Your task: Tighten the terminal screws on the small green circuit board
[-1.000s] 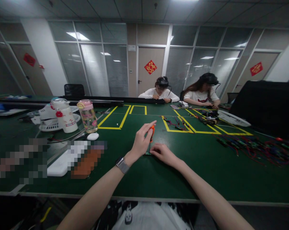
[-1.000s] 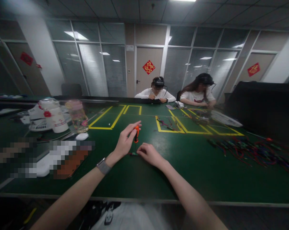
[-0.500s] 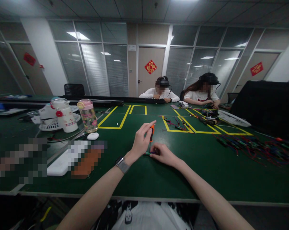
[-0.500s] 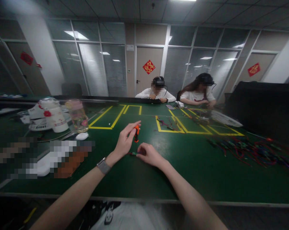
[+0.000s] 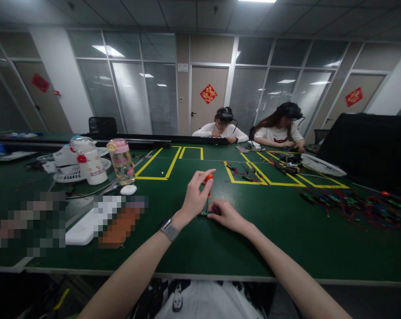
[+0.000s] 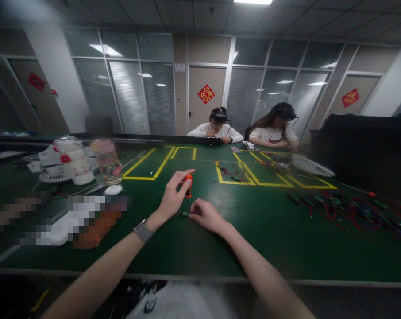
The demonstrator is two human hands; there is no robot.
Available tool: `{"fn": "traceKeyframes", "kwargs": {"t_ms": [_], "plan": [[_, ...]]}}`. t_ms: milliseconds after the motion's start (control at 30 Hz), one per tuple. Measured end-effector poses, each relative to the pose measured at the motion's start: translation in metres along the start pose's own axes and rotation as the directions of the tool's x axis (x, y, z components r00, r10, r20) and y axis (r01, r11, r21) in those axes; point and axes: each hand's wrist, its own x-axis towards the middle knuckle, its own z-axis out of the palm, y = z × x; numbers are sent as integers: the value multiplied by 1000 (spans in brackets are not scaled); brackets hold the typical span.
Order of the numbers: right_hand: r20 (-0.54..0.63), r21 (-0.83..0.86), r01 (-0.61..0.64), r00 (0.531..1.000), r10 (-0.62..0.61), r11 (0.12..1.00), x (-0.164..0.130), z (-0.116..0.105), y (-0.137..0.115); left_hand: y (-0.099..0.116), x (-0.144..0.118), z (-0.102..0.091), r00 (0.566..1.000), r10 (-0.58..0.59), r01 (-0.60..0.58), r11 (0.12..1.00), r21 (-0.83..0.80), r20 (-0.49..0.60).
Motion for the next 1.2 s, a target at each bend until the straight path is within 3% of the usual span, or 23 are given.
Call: {"fn": "traceKeyframes", "kwargs": {"t_ms": [200,467,700,900,1200], "plan": [[8,18,-28,1000,27,999,1,0,-1,-1,-2,1,997,-2,11,993,-116,76],[5,12,-18,1000,18,1000,0,-1,-3,2,-2,0,999,35,-35,999,10,-10],[5,-10,-24,1000,24,1000,0,-1,-3,0,-1,0,999,4,0,996,-84,43],[4,-19,-42,999,42,999,1,-2,-3,2,-1,0,997,82,-82,997,-1,-1],[-2,30,-44,999,44,999,2,-1,-1,2,0,-1,999,30,-26,996,-84,37]]}}
